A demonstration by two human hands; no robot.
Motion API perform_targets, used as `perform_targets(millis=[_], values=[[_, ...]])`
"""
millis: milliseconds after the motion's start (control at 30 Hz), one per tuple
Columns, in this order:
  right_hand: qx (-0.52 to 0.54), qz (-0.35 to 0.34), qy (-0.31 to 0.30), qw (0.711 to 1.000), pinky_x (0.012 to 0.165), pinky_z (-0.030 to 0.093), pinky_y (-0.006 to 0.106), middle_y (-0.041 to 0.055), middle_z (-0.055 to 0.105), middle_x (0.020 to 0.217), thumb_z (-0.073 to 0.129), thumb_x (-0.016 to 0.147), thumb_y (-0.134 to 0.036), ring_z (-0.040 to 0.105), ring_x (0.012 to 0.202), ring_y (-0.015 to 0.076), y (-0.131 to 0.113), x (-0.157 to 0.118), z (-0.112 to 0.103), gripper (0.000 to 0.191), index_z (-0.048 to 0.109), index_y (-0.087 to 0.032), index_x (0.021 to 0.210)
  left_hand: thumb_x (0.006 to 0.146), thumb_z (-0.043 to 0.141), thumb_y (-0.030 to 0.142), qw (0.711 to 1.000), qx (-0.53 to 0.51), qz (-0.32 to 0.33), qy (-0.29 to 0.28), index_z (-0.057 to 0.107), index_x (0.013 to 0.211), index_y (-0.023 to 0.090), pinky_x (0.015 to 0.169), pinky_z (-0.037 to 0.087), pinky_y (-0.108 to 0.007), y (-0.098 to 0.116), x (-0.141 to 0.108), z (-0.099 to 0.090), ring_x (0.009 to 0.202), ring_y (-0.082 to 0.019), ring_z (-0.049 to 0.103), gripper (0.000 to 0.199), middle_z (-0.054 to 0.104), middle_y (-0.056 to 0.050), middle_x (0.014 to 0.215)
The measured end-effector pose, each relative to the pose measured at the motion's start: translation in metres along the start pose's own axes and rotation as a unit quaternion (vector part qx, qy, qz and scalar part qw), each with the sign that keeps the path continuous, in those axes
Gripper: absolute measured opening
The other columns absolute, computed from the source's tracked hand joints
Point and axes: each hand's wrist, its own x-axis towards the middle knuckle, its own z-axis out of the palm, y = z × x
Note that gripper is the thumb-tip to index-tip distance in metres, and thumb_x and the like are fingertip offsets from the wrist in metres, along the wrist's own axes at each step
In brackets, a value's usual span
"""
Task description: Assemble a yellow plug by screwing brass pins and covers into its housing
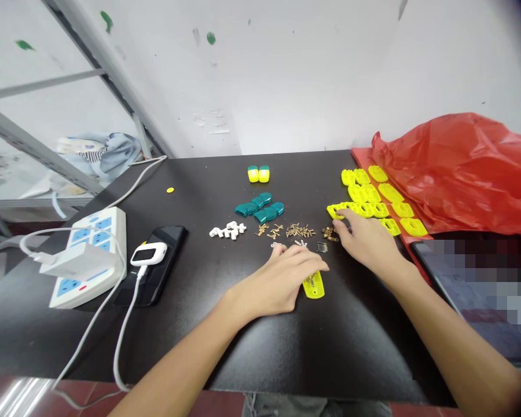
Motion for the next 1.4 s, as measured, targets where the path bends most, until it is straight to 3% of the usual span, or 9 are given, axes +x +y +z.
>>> perform_targets(millis=[267,467,600,700,767,900,1000,1133,1400], values=[[-0.010,-0.003,0.029,1.000,0.064,0.039,0.034,0.0117,0.075,0.086,0.050,0.097,-0.035,0.071,0.080,0.0306,0.005,0.001,-0.002,0.024,0.069,-0.020,0.099,0.082,0.041,-0.002,1.000,0.009,0.007,0.019,0.056,0.130,0.019,0.101,0.035,-0.042,-0.003,-0.001,0.001,0.131,-0.025,0.052,0.055,0.058,-0.012,0.141],[-0.014,0.000,0.034,0.999,0.065,0.041,0.035,0.0133,0.074,0.089,0.052,0.095,-0.037,0.070,0.082,0.0313,0.007,0.001,0.000,0.027,0.072,-0.020,0.102,0.083,0.039,-0.003,0.998,0.028,-0.002,0.049,0.056,0.131,0.018,0.098,0.037,-0.042,-0.005,-0.002,-0.001,0.127,-0.023,0.056,0.055,0.060,-0.012,0.137],[-0.014,0.013,0.051,0.999,0.067,0.044,0.038,0.0163,0.068,0.098,0.056,0.091,-0.035,0.068,0.083,0.0314,0.007,-0.004,0.000,0.025,0.073,-0.018,0.098,0.081,0.041,-0.004,0.988,0.060,-0.064,0.128,0.057,0.128,0.019,0.099,0.037,-0.042,-0.012,-0.003,-0.007,0.125,-0.024,0.056,0.055,0.063,-0.009,0.132],[0.020,0.022,0.107,0.994,0.069,0.047,0.038,0.0173,0.063,0.111,0.060,0.089,-0.037,0.066,0.082,0.0281,0.007,-0.009,-0.002,0.025,0.073,-0.018,0.097,0.082,0.042,-0.002,0.965,0.089,-0.146,0.200,0.060,0.122,0.020,0.092,0.040,-0.042,-0.023,-0.007,-0.015,0.116,-0.025,0.058,0.049,0.065,-0.008,0.126],[0.049,0.017,0.149,0.987,0.070,0.049,0.039,0.0172,0.062,0.114,0.061,0.089,-0.037,0.066,0.082,0.0273,0.007,-0.011,-0.004,0.024,0.072,-0.018,0.097,0.085,0.042,0.000,0.952,0.103,-0.190,0.215,0.063,0.118,0.020,0.085,0.041,-0.041,-0.030,-0.010,-0.020,0.108,-0.024,0.059,0.044,0.067,-0.007,0.120],[0.084,-0.020,0.179,0.980,0.074,0.049,0.040,0.0149,0.068,0.097,0.056,0.091,-0.035,0.065,0.085,0.0296,0.004,-0.011,-0.007,0.024,0.068,-0.016,0.100,0.089,0.049,0.011,0.967,0.103,-0.190,0.138,0.066,0.111,0.022,0.088,0.039,-0.044,-0.033,-0.014,-0.026,0.105,-0.025,0.057,0.030,0.066,-0.007,0.116],[0.130,-0.028,0.184,0.974,0.073,0.049,0.039,0.0124,0.071,0.092,0.057,0.091,-0.035,0.064,0.076,0.0260,-0.002,-0.013,-0.011,0.021,0.065,-0.017,0.098,0.092,0.054,0.021,0.977,0.103,-0.169,0.084,0.068,0.109,0.022,0.090,0.036,-0.045,-0.028,-0.013,-0.022,0.105,-0.026,0.054,0.022,0.063,-0.007,0.114],[0.220,-0.028,0.178,0.959,0.070,0.049,0.036,0.0078,0.074,0.091,0.061,0.089,-0.036,0.062,0.063,0.0195,-0.014,-0.020,-0.016,0.019,0.063,-0.020,0.099,0.096,0.054,0.026,0.980,0.108,-0.152,0.066,0.070,0.111,0.023,0.086,0.035,-0.042,-0.023,-0.009,-0.015,0.104,-0.025,0.052,0.022,0.061,-0.008,0.113],[0.255,-0.085,0.175,0.947,0.079,0.053,0.037,0.0091,0.075,0.107,0.058,0.092,-0.031,0.068,0.078,0.0211,-0.025,-0.029,-0.018,0.034,0.066,-0.021,0.124,0.097,0.057,0.026,0.982,0.110,-0.136,0.070,0.072,0.099,0.023,0.083,0.031,-0.040,-0.026,-0.008,-0.012,0.101,-0.023,0.052,0.016,0.061,-0.007,0.108]])
